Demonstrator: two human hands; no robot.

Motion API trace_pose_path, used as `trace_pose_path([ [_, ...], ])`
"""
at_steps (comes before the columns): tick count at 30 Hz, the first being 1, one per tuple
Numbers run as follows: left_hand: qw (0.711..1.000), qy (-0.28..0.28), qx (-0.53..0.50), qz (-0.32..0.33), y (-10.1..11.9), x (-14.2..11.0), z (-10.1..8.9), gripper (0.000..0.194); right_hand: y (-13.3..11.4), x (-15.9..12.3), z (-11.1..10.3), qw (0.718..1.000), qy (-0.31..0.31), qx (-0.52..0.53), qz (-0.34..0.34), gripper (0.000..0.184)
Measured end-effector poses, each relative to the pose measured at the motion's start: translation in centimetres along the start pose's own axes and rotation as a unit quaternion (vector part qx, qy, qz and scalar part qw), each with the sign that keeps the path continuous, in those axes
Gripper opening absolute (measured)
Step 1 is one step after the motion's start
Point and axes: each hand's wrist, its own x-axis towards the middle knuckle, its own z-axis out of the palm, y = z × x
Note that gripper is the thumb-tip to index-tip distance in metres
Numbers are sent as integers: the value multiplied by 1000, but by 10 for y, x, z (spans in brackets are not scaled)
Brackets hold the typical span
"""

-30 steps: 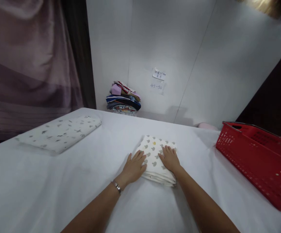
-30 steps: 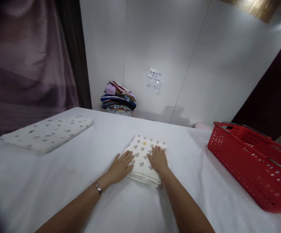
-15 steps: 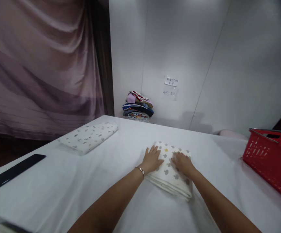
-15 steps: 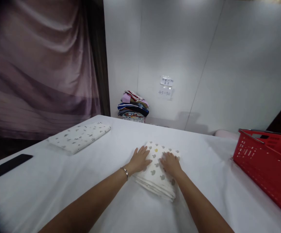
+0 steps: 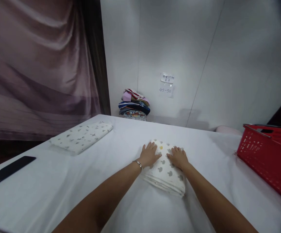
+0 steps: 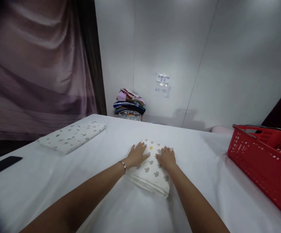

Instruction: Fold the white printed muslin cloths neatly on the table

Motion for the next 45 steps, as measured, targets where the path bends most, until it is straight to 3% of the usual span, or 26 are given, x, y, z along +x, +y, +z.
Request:
trace_pose_path([
  [7,999,29,14,10,-4,3,25,70,3,6,12,999,35,-12,1,62],
  [13,1000,-12,2,7,-2,4,8,69,2,6,-1,1000,10,-1,7,59],
  [17,1000,-24,-8,13,-11,-15,-5,66,-16,-20,-7,999,-8,32,-30,63],
  [21,999,-8,-38,11,-26,-40,2,65,-36,-56,6,992,-12,56,-110,66],
  [26,998,-25,-58,-11,-27,-48,3,65,-43,-71,3,994,-35,47,-92,64],
  [31,998,52,-26,22,-26,-66,7,60,-48,-92,-1,992,-21,54,-114,63],
  [36,998,29,-61,19,-32,-81,15,62,-53,-108,0,992,-19,47,-117,61],
  [45,991,77,-100,33,-40,-91,25,52,-59,-128,8,988,3,49,-147,60],
])
